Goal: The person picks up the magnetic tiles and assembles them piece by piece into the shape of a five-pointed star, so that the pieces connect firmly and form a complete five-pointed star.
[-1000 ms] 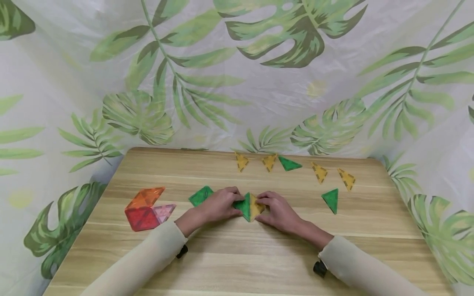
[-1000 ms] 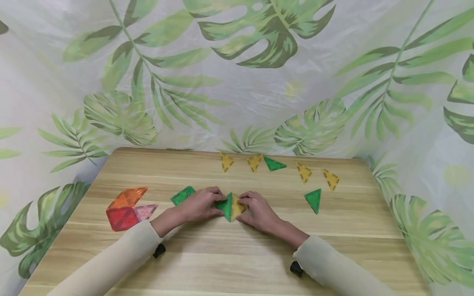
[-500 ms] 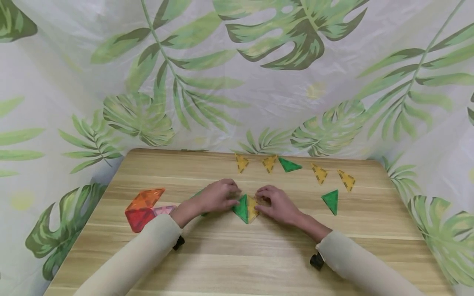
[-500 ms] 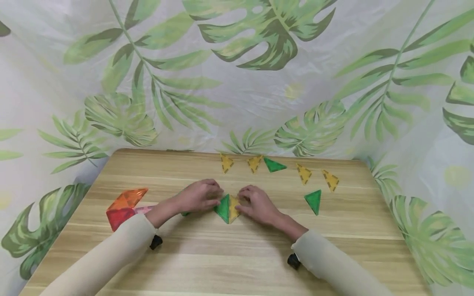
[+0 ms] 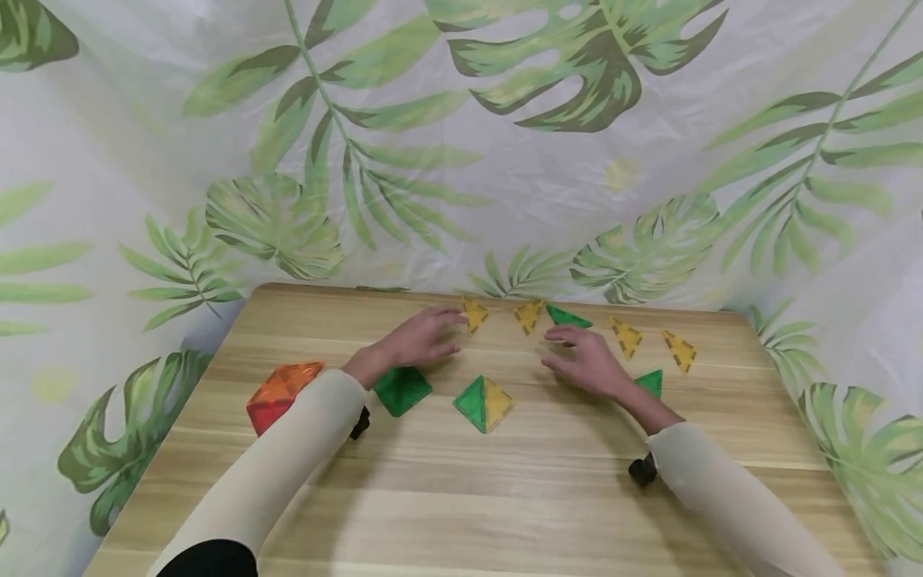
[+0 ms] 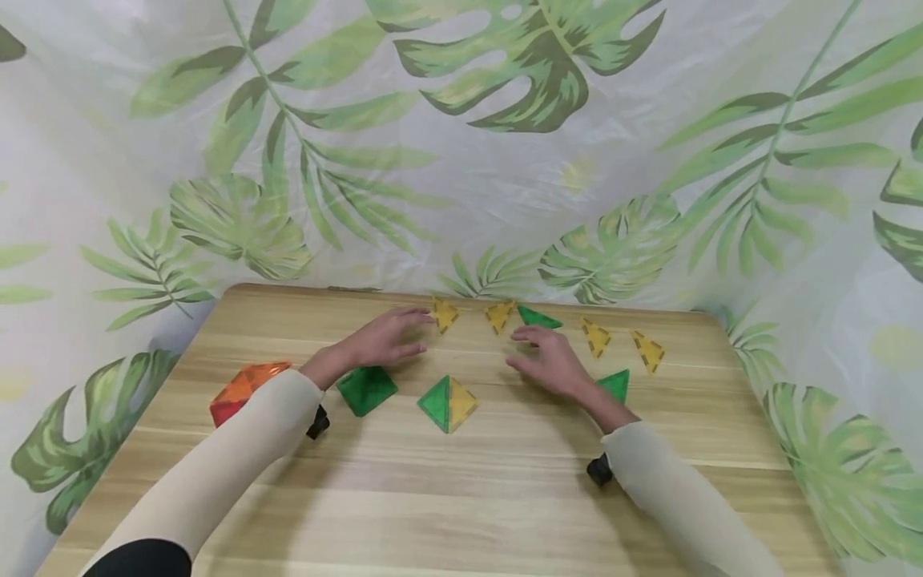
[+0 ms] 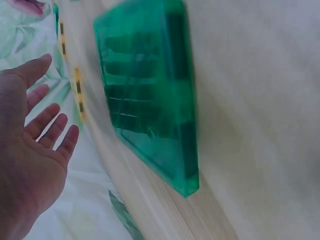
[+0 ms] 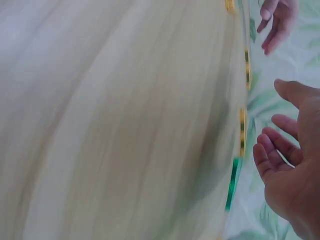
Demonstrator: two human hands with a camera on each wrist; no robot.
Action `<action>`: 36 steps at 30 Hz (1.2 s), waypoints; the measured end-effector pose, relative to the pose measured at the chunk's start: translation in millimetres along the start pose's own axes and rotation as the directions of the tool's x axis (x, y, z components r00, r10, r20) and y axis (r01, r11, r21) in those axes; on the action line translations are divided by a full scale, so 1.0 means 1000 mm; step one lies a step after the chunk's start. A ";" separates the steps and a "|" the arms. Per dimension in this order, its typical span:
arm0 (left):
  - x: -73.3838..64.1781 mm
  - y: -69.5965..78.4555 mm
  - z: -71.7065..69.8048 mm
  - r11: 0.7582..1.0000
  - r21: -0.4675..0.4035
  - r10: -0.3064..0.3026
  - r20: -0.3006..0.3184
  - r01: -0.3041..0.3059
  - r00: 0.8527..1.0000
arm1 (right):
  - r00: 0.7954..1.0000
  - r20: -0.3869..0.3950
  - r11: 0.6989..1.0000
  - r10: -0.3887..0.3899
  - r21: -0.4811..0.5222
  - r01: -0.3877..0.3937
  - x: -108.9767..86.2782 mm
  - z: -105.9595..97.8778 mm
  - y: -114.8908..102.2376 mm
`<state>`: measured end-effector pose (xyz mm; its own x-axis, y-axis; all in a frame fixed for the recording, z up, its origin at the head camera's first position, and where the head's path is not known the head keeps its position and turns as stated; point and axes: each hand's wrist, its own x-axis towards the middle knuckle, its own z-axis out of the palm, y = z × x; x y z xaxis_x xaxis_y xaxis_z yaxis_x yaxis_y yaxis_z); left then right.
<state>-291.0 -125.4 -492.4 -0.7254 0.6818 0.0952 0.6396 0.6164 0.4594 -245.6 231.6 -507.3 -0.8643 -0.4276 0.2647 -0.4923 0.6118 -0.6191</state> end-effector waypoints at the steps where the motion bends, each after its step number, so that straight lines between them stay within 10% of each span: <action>1: 0.002 -0.002 0.000 1.000 0.002 -0.016 0.002 0.016 1.000 | 1.000 0.002 1.000 0.004 -0.008 -0.004 -0.003 -0.005 0.004; 36: 0.024 -0.016 0.016 0.995 0.002 -0.099 0.146 0.099 0.984 | 0.979 0.196 0.993 -0.053 -0.096 0.072 -0.105 -0.109 0.071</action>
<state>-314.9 -113.0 -511.4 -0.7399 0.6679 -0.0804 0.5649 0.6818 0.4648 -200.9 393.1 -498.4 -0.8004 -0.5812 0.1471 -0.5612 0.6402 -0.5246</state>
